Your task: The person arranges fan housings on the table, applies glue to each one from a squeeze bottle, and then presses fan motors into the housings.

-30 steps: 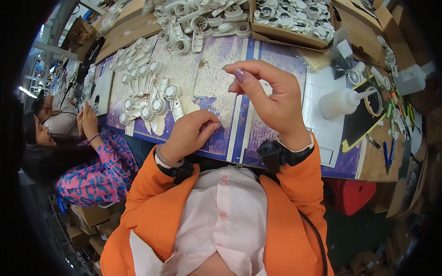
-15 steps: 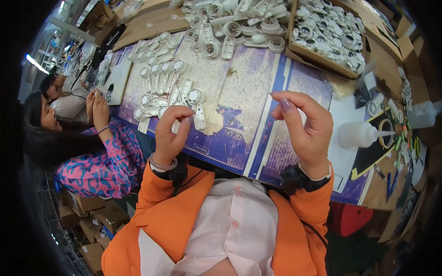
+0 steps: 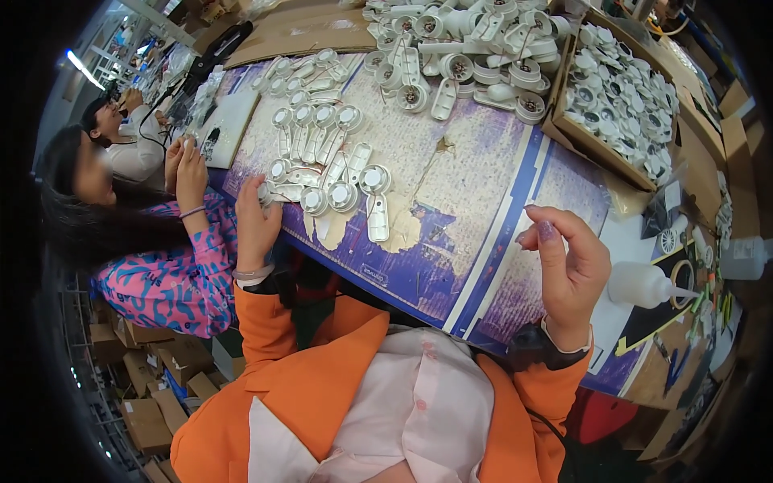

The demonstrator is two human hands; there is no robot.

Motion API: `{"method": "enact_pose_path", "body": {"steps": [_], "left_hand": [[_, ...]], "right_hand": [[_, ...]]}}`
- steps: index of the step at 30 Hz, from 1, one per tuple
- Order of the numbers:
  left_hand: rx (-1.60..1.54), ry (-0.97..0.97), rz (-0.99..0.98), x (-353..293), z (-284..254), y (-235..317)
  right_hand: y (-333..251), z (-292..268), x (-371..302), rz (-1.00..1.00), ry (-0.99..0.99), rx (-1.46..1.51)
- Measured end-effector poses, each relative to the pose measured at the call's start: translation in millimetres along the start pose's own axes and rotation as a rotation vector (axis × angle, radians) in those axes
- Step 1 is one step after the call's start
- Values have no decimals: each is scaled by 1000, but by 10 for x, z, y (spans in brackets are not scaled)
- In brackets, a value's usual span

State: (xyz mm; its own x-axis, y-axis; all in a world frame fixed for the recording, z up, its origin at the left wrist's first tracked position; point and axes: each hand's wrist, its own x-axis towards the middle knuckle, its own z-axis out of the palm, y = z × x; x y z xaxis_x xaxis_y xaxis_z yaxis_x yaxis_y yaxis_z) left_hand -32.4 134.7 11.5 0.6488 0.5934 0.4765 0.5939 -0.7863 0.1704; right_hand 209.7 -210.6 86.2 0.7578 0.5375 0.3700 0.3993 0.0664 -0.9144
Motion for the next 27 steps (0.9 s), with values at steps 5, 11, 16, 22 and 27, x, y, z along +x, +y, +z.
{"method": "enact_pose_path", "body": {"steps": [5,11,16,22,27], "left_hand": [[-134,-154,-80,38,27,-194],[-39,-105,-181,76,79,-286],[-45,-45,-265,139,137,-339],[-23,-25,-109,-33,51,69],[-130,-140,-78,-26,18,364]], "right_hand": [[44,-15,-1,15,-6,7],[38,6,-4,20,-12,-13],[48,23,-9,-5,-47,-48],[49,30,-23,14,-66,-46],[88,41,-27,26,-86,-47]]}}
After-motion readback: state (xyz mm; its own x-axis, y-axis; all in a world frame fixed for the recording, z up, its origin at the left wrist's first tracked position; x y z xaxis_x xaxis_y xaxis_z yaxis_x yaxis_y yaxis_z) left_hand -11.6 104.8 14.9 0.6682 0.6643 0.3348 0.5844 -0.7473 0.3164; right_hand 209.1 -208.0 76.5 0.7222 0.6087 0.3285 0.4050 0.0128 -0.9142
